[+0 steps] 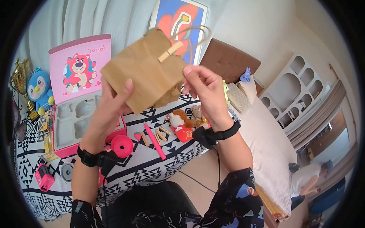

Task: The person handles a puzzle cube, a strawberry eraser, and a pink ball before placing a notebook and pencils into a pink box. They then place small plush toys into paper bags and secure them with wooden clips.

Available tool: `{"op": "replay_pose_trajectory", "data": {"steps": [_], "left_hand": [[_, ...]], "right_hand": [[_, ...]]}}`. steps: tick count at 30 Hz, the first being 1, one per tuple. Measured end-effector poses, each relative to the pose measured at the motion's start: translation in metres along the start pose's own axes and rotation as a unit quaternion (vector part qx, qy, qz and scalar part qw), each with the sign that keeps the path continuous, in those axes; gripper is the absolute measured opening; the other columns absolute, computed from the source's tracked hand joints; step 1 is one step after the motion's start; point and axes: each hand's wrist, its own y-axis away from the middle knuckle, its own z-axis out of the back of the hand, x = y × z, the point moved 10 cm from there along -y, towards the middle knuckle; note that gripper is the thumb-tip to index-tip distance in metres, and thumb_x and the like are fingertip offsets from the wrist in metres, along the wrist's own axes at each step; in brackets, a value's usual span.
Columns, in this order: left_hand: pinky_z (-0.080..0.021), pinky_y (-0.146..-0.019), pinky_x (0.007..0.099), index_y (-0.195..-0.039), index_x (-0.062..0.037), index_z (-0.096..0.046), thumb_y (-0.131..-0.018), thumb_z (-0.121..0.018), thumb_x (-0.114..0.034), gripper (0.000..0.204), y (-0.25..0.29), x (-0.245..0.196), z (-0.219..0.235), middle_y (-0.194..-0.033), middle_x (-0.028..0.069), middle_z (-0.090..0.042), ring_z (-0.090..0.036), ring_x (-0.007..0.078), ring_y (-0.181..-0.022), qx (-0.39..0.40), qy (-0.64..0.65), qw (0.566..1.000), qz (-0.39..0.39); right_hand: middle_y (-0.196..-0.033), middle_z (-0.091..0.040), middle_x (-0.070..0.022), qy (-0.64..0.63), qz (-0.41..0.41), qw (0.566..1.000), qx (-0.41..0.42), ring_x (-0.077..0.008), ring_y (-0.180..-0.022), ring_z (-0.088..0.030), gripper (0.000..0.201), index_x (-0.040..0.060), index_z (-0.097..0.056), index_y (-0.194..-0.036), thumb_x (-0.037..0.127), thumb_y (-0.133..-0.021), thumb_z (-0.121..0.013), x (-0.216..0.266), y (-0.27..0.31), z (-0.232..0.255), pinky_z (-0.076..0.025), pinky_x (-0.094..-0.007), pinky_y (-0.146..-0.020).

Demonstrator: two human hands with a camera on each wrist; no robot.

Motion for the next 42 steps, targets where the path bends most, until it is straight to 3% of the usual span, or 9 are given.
{"op": "replay_pose_trajectory", "data": {"steps": [2,6,18,25,29,30,34,38,42], "left_hand": [[-0.065,-0.086,0.0445,-0.159,-0.0038,0.001,-0.097,-0.076,-0.041,0.105,0.001,-0.014,0.003,-0.148,0.0243,-0.044,-0.062,0.0329,-0.127,-0.021,-0.006,1.000,-0.021],[-0.059,-0.100,0.0452,-0.161,-0.0058,0.006,-0.097,-0.077,-0.025,0.107,0.000,-0.036,0.016,-0.150,0.0263,-0.043,-0.060,0.0343,-0.131,-0.019,-0.145,0.973,-0.177],[-0.055,-0.104,0.0446,-0.162,-0.0036,0.010,-0.094,-0.079,-0.017,0.113,0.008,-0.060,0.011,-0.150,0.0281,-0.047,-0.057,0.0338,-0.135,0.063,-0.211,0.954,-0.204],[-0.049,-0.110,0.0434,-0.162,0.0007,0.004,-0.092,-0.082,-0.023,0.113,-0.002,-0.058,0.052,-0.144,0.0329,-0.053,-0.059,0.0402,-0.133,0.004,-0.296,0.940,-0.169],[-0.047,-0.111,0.0438,-0.162,0.0033,0.003,-0.099,-0.074,-0.039,0.108,-0.006,-0.063,0.097,-0.147,0.0329,-0.050,-0.057,0.0397,-0.136,-0.080,-0.314,0.937,-0.128],[-0.043,-0.111,0.0457,-0.165,-0.0031,0.001,-0.100,-0.063,-0.061,0.108,-0.002,-0.064,0.100,-0.150,0.0236,-0.051,-0.056,0.0314,-0.134,-0.100,-0.274,0.948,-0.128],[-0.037,-0.117,0.0458,-0.167,-0.0067,-0.004,-0.103,-0.054,-0.065,0.100,0.000,-0.058,0.110,-0.154,0.0215,-0.047,-0.048,0.0299,-0.142,-0.148,-0.157,0.976,-0.024],[-0.031,-0.121,0.0445,-0.166,-0.0092,-0.019,-0.108,-0.044,-0.062,0.082,-0.001,-0.057,0.116,-0.161,0.0144,-0.041,-0.038,0.0232,-0.150,-0.163,-0.142,0.976,-0.018],[-0.032,-0.121,0.0413,-0.163,-0.0080,-0.031,-0.111,-0.041,-0.057,0.072,0.000,-0.056,0.109,-0.161,0.0104,-0.042,-0.039,0.0196,-0.149,-0.155,-0.103,0.982,-0.010]], "right_hand": [[-0.081,-0.065,0.0012,0.149,0.206,0.956,-0.148,-0.0030,-0.058,-0.052,0.036,0.0023,-0.066,-0.128,0.030,-0.105,-0.068,0.038,0.010,0.015,-0.040,-0.0194,-0.052],[-0.083,-0.064,0.0009,0.131,0.164,0.971,-0.115,-0.0013,-0.052,-0.046,0.043,0.0036,-0.061,-0.140,0.031,-0.108,-0.063,0.050,0.014,0.009,-0.034,-0.0172,-0.047],[-0.080,-0.066,-0.0017,0.025,0.029,0.999,0.016,-0.0005,-0.043,-0.040,0.026,0.0049,-0.064,-0.123,0.024,-0.107,-0.066,0.011,-0.012,-0.003,-0.027,-0.0167,-0.038],[-0.092,-0.071,-0.0051,0.000,0.166,0.982,-0.095,0.0001,-0.045,-0.041,0.025,0.0019,-0.064,-0.122,0.023,-0.109,-0.060,0.030,-0.001,0.027,-0.028,-0.0156,-0.039],[-0.084,-0.072,-0.0043,0.144,-0.001,0.987,0.076,-0.0015,-0.047,-0.049,0.017,0.0028,-0.068,-0.114,0.015,-0.107,-0.058,-0.015,0.009,-0.011,-0.036,-0.0153,-0.042],[-0.079,-0.073,-0.0038,0.230,-0.087,0.961,0.129,-0.0029,-0.050,-0.054,0.016,0.0027,-0.070,-0.108,0.010,-0.101,-0.058,-0.038,0.016,-0.026,-0.041,-0.0174,-0.045],[-0.079,-0.074,-0.0043,0.330,-0.199,0.873,0.299,-0.0069,-0.065,-0.066,0.012,-0.0019,-0.075,-0.097,0.007,-0.090,-0.069,-0.133,0.050,-0.084,-0.051,-0.0227,-0.053],[-0.065,-0.070,-0.0040,0.390,-0.140,0.848,0.330,-0.0079,-0.058,-0.064,0.022,0.0001,-0.076,-0.087,0.021,-0.092,-0.077,-0.170,0.059,-0.110,-0.049,-0.0270,-0.055],[-0.077,-0.073,-0.0023,0.296,0.039,0.945,0.134,-0.0063,-0.063,-0.063,0.014,0.0018,-0.075,-0.098,0.016,-0.098,-0.073,-0.100,0.028,-0.087,-0.050,-0.0235,-0.059]]}}
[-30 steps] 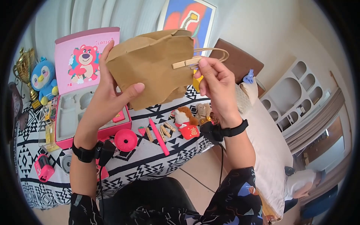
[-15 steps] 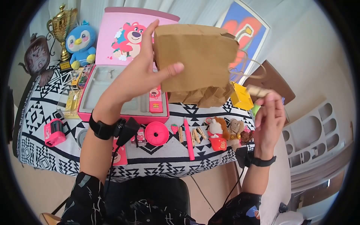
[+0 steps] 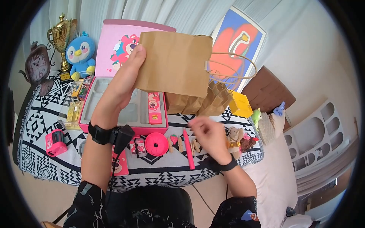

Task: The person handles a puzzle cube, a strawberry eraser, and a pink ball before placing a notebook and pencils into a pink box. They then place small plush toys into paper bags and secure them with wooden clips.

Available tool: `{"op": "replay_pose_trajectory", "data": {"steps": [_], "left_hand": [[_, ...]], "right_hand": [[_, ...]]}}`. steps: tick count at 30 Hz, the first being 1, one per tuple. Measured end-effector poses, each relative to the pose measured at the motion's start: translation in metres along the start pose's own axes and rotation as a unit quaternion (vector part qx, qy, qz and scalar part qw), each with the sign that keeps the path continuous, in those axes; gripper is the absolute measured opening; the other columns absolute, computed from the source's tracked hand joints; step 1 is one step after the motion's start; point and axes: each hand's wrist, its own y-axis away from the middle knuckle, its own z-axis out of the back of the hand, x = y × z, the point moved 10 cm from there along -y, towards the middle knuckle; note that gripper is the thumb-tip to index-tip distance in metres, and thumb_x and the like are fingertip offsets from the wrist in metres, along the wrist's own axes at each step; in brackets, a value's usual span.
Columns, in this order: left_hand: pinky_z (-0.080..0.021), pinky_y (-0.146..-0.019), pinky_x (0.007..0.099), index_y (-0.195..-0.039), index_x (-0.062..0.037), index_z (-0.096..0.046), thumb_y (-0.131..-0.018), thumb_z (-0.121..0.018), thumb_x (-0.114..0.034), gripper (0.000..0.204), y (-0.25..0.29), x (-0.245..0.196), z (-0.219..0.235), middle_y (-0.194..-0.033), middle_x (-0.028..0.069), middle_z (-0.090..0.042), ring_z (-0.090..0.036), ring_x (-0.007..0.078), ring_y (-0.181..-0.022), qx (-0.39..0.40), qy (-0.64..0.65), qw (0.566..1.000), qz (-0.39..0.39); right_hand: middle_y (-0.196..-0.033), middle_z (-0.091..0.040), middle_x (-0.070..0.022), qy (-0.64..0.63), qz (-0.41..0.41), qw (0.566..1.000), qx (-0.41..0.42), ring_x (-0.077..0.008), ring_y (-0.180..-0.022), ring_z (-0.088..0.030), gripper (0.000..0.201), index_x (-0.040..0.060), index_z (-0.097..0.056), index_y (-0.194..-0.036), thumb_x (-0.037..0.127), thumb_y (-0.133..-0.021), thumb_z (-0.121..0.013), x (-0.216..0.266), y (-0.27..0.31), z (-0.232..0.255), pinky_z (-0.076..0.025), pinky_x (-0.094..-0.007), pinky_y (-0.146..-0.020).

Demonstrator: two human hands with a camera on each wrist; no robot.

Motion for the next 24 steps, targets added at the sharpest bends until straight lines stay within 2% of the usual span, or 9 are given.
{"op": "replay_pose_trajectory", "data": {"steps": [1,5,9,11,14,16,17,19,24], "left_hand": [[-0.032,-0.121,0.0413,-0.163,-0.0080,-0.031,-0.111,-0.041,-0.057,0.072,-0.001,0.001,-0.001,-0.161,0.0104,-0.042,-0.039,0.0196,-0.149,0.002,0.003,1.000,-0.001],[-0.031,-0.122,0.0399,-0.161,-0.0062,-0.034,-0.114,-0.031,-0.052,0.066,-0.001,0.006,-0.005,-0.158,0.0140,-0.046,-0.043,0.0233,-0.148,0.019,0.011,1.000,0.018],[-0.033,-0.121,0.0379,-0.158,-0.0031,-0.039,-0.114,-0.029,-0.052,0.066,0.007,0.011,-0.028,-0.158,0.0138,-0.047,-0.043,0.0226,-0.147,0.072,0.011,0.996,0.051],[-0.034,-0.120,0.0372,-0.157,-0.0020,-0.040,-0.115,-0.028,-0.051,0.066,0.012,0.011,-0.045,-0.156,0.0138,-0.050,-0.045,0.0223,-0.145,0.115,0.006,0.993,0.031],[-0.035,-0.119,0.0360,-0.157,-0.0019,-0.041,-0.113,-0.030,-0.055,0.069,0.021,0.011,-0.069,-0.155,0.0133,-0.050,-0.046,0.0218,-0.144,0.177,-0.013,0.984,0.000],[-0.034,-0.119,0.0362,-0.157,-0.0026,-0.040,-0.111,-0.032,-0.061,0.074,0.027,0.007,-0.079,-0.157,0.0135,-0.048,-0.044,0.0223,-0.145,0.206,-0.038,0.978,-0.012],[-0.034,-0.119,0.0362,-0.157,-0.0026,-0.040,-0.111,-0.032,-0.061,0.074,0.028,0.008,-0.082,-0.157,0.0135,-0.048,-0.044,0.0223,-0.145,0.211,-0.038,0.977,-0.014],[-0.034,-0.119,0.0362,-0.158,-0.0026,-0.039,-0.111,-0.031,-0.061,0.075,0.023,0.007,-0.075,-0.156,0.0134,-0.048,-0.044,0.0218,-0.145,0.156,-0.052,0.985,-0.045],[-0.039,-0.117,0.0359,-0.159,-0.0027,-0.036,-0.111,-0.031,-0.061,0.075,0.012,0.010,-0.049,-0.155,0.0135,-0.049,-0.046,0.0214,-0.144,0.085,-0.053,0.995,-0.020]], "right_hand": [[-0.084,-0.075,-0.0022,-0.090,-0.002,0.993,-0.081,-0.0061,-0.066,-0.064,0.013,0.0024,-0.075,-0.105,0.015,-0.101,-0.071,-0.004,0.001,0.026,-0.050,-0.0228,-0.060],[-0.110,-0.075,-0.0088,-0.234,0.047,0.956,-0.168,-0.0080,-0.071,-0.065,0.026,0.0001,-0.066,-0.127,0.014,-0.107,-0.063,0.043,-0.010,0.080,-0.050,-0.0214,-0.059],[-0.114,-0.075,-0.0101,-0.248,0.014,0.966,-0.073,-0.0063,-0.077,-0.066,0.035,-0.0029,-0.062,-0.134,0.014,-0.104,-0.067,0.065,-0.027,0.070,-0.051,-0.0204,-0.059],[-0.118,-0.073,-0.0089,-0.243,-0.011,0.968,-0.060,-0.0084,-0.092,-0.067,0.040,-0.0023,-0.062,-0.136,0.010,-0.099,-0.071,0.052,-0.031,0.064,-0.055,-0.0237,-0.071],[-0.127,-0.066,-0.0062,-0.130,0.099,0.986,-0.042,-0.0139,-0.109,-0.065,0.047,0.0008,-0.051,-0.148,0.014,-0.105,-0.064,0.061,-0.031,0.052,-0.057,-0.0305,-0.086],[-0.125,-0.068,-0.0064,-0.460,-0.034,0.887,-0.020,-0.0154,-0.116,-0.063,0.049,0.0011,-0.057,-0.138,0.004,-0.093,-0.074,0.021,-0.033,0.038,-0.053,-0.0342,-0.098],[-0.125,-0.068,-0.0064,-0.460,-0.032,0.887,-0.025,-0.0154,-0.116,-0.063,0.049,0.0011,-0.057,-0.138,0.004,-0.093,-0.074,0.022,-0.034,0.037,-0.053,-0.0342,-0.098],[-0.121,-0.070,-0.0062,-0.408,0.105,0.903,-0.084,-0.0128,-0.106,-0.067,0.050,0.0018,-0.055,-0.140,0.006,-0.095,-0.076,0.051,-0.038,0.055,-0.055,-0.0318,-0.091],[-0.111,-0.074,-0.0052,-0.338,0.054,0.921,-0.186,-0.0100,-0.089,-0.071,0.040,0.0034,-0.058,-0.135,0.008,-0.098,-0.073,0.047,-0.036,0.086,-0.057,-0.0252,-0.079]]}}
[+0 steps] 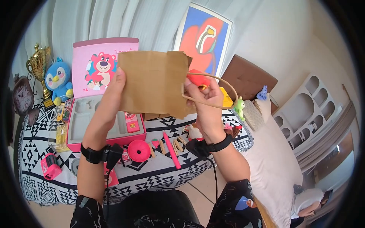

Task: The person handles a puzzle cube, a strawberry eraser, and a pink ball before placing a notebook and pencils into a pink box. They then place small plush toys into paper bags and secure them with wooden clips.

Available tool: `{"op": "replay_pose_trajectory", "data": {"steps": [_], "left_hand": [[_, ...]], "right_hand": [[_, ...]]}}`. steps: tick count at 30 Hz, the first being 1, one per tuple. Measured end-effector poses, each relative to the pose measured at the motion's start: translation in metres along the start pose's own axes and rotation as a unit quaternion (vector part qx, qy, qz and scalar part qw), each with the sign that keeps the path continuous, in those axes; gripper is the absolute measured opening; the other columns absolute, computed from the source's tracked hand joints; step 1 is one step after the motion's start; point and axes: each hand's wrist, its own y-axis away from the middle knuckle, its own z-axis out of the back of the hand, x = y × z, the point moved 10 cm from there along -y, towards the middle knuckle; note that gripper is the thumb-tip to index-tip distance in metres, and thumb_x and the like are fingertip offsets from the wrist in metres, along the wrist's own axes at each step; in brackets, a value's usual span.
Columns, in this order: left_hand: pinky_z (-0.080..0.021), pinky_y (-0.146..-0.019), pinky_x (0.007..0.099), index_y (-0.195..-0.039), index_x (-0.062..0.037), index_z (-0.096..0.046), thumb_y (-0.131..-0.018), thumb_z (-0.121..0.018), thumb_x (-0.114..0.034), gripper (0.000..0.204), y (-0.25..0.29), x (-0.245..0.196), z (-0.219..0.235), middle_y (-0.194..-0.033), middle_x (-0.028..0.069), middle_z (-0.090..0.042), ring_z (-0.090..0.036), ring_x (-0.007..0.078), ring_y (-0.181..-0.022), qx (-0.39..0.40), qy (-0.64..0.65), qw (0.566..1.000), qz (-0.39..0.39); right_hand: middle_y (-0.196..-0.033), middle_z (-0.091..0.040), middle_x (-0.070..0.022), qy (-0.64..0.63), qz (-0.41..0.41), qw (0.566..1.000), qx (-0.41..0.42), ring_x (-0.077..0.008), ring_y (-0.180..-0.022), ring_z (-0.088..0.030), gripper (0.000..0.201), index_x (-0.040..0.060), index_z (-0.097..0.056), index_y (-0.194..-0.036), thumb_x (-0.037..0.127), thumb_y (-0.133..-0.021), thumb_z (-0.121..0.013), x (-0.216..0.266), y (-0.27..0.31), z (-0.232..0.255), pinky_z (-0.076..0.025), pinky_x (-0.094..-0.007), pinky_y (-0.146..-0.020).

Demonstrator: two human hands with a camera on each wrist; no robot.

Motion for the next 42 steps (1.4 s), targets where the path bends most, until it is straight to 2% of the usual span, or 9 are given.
{"op": "replay_pose_trajectory", "data": {"steps": [7,11,17,22,25,31,35,38,42], "left_hand": [[-0.038,-0.118,0.0387,-0.160,-0.0021,-0.033,-0.111,-0.029,-0.063,0.078,-0.001,0.014,-0.024,-0.158,0.0137,-0.045,-0.046,0.0221,-0.144,0.048,0.005,0.999,0.001],[-0.034,-0.121,0.0396,-0.161,-0.0030,-0.033,-0.110,-0.032,-0.063,0.078,-0.001,0.025,-0.029,-0.160,0.0132,-0.044,-0.044,0.0228,-0.146,0.048,0.020,0.998,0.026],[-0.037,-0.119,0.0401,-0.158,-0.0046,-0.040,-0.110,-0.038,-0.061,0.074,0.002,0.036,-0.004,-0.155,0.0128,-0.051,-0.048,0.0231,-0.144,-0.007,0.104,0.987,0.121],[-0.036,-0.120,0.0412,-0.161,-0.0041,-0.035,-0.110,-0.036,-0.062,0.077,-0.002,0.037,0.011,-0.158,0.0145,-0.048,-0.047,0.0245,-0.146,-0.014,0.119,0.985,0.126],[-0.040,-0.115,0.0406,-0.157,-0.0063,-0.043,-0.109,-0.041,-0.062,0.074,-0.003,0.041,0.021,-0.154,0.0108,-0.053,-0.052,0.0213,-0.141,-0.054,0.119,0.982,0.135],[-0.039,-0.116,0.0406,-0.158,-0.0064,-0.042,-0.107,-0.046,-0.064,0.077,-0.007,0.048,0.061,-0.152,0.0088,-0.056,-0.053,0.0206,-0.140,-0.124,0.110,0.978,0.130],[-0.041,-0.113,0.0409,-0.158,-0.0080,-0.042,-0.108,-0.047,-0.061,0.073,-0.012,0.047,0.077,-0.151,0.0075,-0.057,-0.056,0.0203,-0.137,-0.135,0.140,0.975,0.105],[-0.041,-0.112,0.0403,-0.158,-0.0093,-0.042,-0.108,-0.048,-0.060,0.072,-0.011,0.042,0.079,-0.151,0.0067,-0.057,-0.055,0.0194,-0.136,-0.150,0.135,0.974,0.101],[-0.040,-0.113,0.0399,-0.158,-0.0094,-0.042,-0.108,-0.047,-0.061,0.072,-0.010,0.037,0.079,-0.152,0.0072,-0.055,-0.054,0.0194,-0.138,-0.163,0.125,0.974,0.100]], "right_hand": [[-0.111,-0.074,-0.0049,-0.028,-0.032,0.998,-0.044,-0.0069,-0.088,-0.070,0.038,0.0039,-0.056,-0.134,0.005,-0.098,-0.071,0.002,0.011,0.026,-0.057,-0.0225,-0.076],[-0.116,-0.071,-0.0035,0.028,-0.051,0.998,0.021,-0.0050,-0.090,-0.068,0.041,0.0052,-0.055,-0.135,0.001,-0.098,-0.070,-0.010,0.020,0.022,-0.055,-0.0218,-0.074],[-0.113,-0.069,-0.0014,0.010,-0.074,0.996,0.050,-0.0062,-0.099,-0.066,0.039,0.0077,-0.053,-0.134,0.010,-0.100,-0.072,-0.018,0.014,0.025,-0.058,-0.0267,-0.076],[-0.112,-0.063,0.0015,-0.090,-0.090,0.992,-0.002,-0.0064,-0.097,-0.063,0.032,0.0109,-0.053,-0.127,0.016,-0.101,-0.071,-0.010,0.018,0.022,-0.064,-0.0359,-0.085],[-0.111,-0.062,0.0021,-0.115,-0.100,0.988,-0.028,-0.0076,-0.095,-0.063,0.030,0.0117,-0.053,-0.125,0.020,-0.102,-0.070,-0.011,0.017,0.037,-0.065,-0.0371,-0.085],[-0.103,-0.067,-0.0002,-0.027,-0.062,0.986,-0.153,-0.0124,-0.094,-0.068,0.025,0.0140,-0.057,-0.121,0.031,-0.104,-0.067,0.024,0.013,0.121,-0.065,-0.0397,-0.085],[-0.103,-0.065,0.0002,0.090,-0.050,0.975,-0.195,-0.0102,-0.090,-0.064,0.025,0.0138,-0.059,-0.116,0.028,-0.101,-0.072,0.038,0.011,0.226,-0.064,-0.0377,-0.085],[-0.106,-0.063,-0.0024,0.264,0.020,0.929,-0.258,-0.0102,-0.085,-0.064,0.035,0.0099,-0.058,-0.119,0.032,-0.099,-0.076,0.055,0.012,0.301,-0.063,-0.0317,-0.076],[-0.105,-0.067,-0.0071,0.394,0.011,0.868,-0.301,-0.0145,-0.085,-0.068,0.044,0.0043,-0.057,-0.120,0.035,-0.096,-0.078,0.047,0.024,0.365,-0.059,-0.0320,-0.062]]}}
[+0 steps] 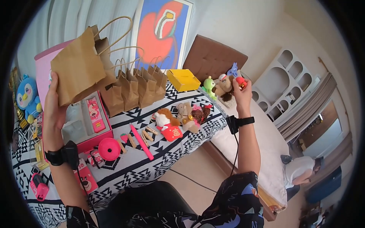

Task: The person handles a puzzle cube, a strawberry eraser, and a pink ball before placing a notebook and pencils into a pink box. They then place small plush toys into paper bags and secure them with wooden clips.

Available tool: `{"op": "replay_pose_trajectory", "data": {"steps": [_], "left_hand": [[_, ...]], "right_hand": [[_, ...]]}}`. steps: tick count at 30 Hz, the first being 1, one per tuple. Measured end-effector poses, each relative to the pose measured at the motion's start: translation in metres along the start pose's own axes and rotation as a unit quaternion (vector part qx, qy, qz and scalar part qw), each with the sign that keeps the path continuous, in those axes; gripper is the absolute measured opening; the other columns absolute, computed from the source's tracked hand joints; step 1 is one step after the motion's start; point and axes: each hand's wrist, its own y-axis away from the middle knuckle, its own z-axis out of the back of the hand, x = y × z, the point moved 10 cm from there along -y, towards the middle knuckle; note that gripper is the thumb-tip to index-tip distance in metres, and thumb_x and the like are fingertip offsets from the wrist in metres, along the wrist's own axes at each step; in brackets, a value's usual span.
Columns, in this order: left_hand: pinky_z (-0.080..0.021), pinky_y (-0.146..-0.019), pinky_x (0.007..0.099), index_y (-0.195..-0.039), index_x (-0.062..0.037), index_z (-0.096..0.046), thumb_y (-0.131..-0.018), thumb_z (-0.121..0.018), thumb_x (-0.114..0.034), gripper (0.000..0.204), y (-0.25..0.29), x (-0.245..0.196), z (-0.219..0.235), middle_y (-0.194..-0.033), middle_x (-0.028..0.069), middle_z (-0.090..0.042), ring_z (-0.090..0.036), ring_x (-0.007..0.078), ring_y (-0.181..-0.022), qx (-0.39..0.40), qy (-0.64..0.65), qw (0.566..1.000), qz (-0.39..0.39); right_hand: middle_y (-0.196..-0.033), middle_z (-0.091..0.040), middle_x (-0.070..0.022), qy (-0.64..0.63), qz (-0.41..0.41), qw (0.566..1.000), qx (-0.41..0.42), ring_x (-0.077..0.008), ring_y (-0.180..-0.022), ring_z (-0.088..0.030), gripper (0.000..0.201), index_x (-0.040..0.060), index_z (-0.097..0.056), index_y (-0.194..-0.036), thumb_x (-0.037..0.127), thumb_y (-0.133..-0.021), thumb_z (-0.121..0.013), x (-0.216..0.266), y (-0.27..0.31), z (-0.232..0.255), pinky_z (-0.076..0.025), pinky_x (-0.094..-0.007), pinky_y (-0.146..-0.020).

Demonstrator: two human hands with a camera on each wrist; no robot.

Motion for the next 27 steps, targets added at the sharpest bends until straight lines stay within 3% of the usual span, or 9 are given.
{"op": "replay_pose_trajectory", "data": {"steps": [5,7,9,10,14,20,22,27], "left_hand": [[-0.039,-0.113,0.0396,-0.158,-0.0088,-0.042,-0.108,-0.047,-0.060,0.072,0.001,0.000,-0.004,-0.152,0.0075,-0.055,-0.053,0.0192,-0.138,-0.001,-0.007,1.000,-0.014],[-0.039,-0.113,0.0393,-0.158,-0.0083,-0.041,-0.108,-0.047,-0.059,0.071,0.002,0.000,-0.005,-0.152,0.0073,-0.054,-0.052,0.0187,-0.138,0.000,-0.009,1.000,-0.013],[-0.039,-0.113,0.0393,-0.158,-0.0085,-0.041,-0.108,-0.047,-0.059,0.071,0.000,0.002,-0.004,-0.152,0.0071,-0.054,-0.052,0.0184,-0.138,0.006,-0.011,1.000,-0.014],[-0.039,-0.113,0.0393,-0.158,-0.0086,-0.040,-0.108,-0.048,-0.059,0.071,-0.001,0.003,-0.003,-0.152,0.0070,-0.054,-0.052,0.0182,-0.138,0.011,-0.011,1.000,-0.014],[-0.039,-0.112,0.0391,-0.158,-0.0094,-0.041,-0.108,-0.047,-0.059,0.071,-0.002,0.003,0.000,-0.152,0.0069,-0.053,-0.052,0.0181,-0.137,0.002,-0.019,1.000,-0.010],[-0.039,-0.113,0.0399,-0.158,-0.0107,-0.041,-0.108,-0.047,-0.060,0.071,-0.001,0.001,0.000,-0.152,0.0072,-0.053,-0.052,0.0188,-0.137,-0.006,-0.016,1.000,-0.013],[-0.039,-0.113,0.0404,-0.159,-0.0109,-0.040,-0.108,-0.047,-0.060,0.071,-0.001,0.001,0.000,-0.153,0.0072,-0.053,-0.052,0.0190,-0.137,-0.010,-0.020,1.000,-0.014],[-0.039,-0.113,0.0402,-0.159,-0.0108,-0.040,-0.108,-0.047,-0.060,0.071,0.002,0.001,-0.004,-0.153,0.0074,-0.052,-0.052,0.0190,-0.137,0.001,-0.019,1.000,-0.014]], "right_hand": [[-0.092,-0.072,-0.0128,0.099,-0.005,0.994,-0.035,-0.0179,-0.071,-0.069,0.047,0.0026,-0.059,-0.114,0.037,-0.091,-0.081,-0.075,0.006,0.014,-0.057,-0.0318,-0.060],[-0.093,-0.073,-0.0160,0.165,0.006,0.985,-0.046,-0.0233,-0.076,-0.072,0.049,0.0028,-0.060,-0.113,0.041,-0.090,-0.081,-0.137,0.005,0.014,-0.059,-0.0372,-0.066],[-0.097,-0.074,-0.0192,0.141,-0.089,0.986,0.022,-0.0301,-0.084,-0.074,0.054,0.0030,-0.061,-0.113,0.046,-0.088,-0.081,-0.150,0.038,-0.006,-0.059,-0.0423,-0.077],[-0.098,-0.074,-0.0205,0.195,-0.071,0.978,0.034,-0.0332,-0.090,-0.074,0.056,0.0031,-0.061,-0.112,0.048,-0.086,-0.082,-0.184,0.039,-0.010,-0.058,-0.0437,-0.084],[-0.102,-0.076,-0.0214,0.241,-0.082,0.965,0.064,-0.0316,-0.092,-0.075,0.061,0.0044,-0.059,-0.115,0.047,-0.082,-0.087,-0.176,0.067,-0.019,-0.058,-0.0421,-0.083],[-0.127,-0.071,-0.0225,0.181,-0.112,0.972,0.096,-0.0293,-0.112,-0.071,0.087,0.0037,-0.051,-0.143,0.049,-0.079,-0.089,-0.172,0.074,-0.019,-0.057,-0.0366,-0.095],[-0.140,-0.063,-0.0239,0.080,-0.160,0.978,0.104,-0.0301,-0.121,-0.067,0.098,0.0044,-0.042,-0.156,0.053,-0.082,-0.085,-0.185,0.075,-0.020,-0.056,-0.0356,-0.098],[-0.143,-0.061,-0.0238,0.013,-0.212,0.972,0.097,-0.0284,-0.121,-0.066,0.094,0.0024,-0.040,-0.157,0.058,-0.090,-0.076,-0.183,0.080,-0.019,-0.055,-0.0349,-0.098]]}}
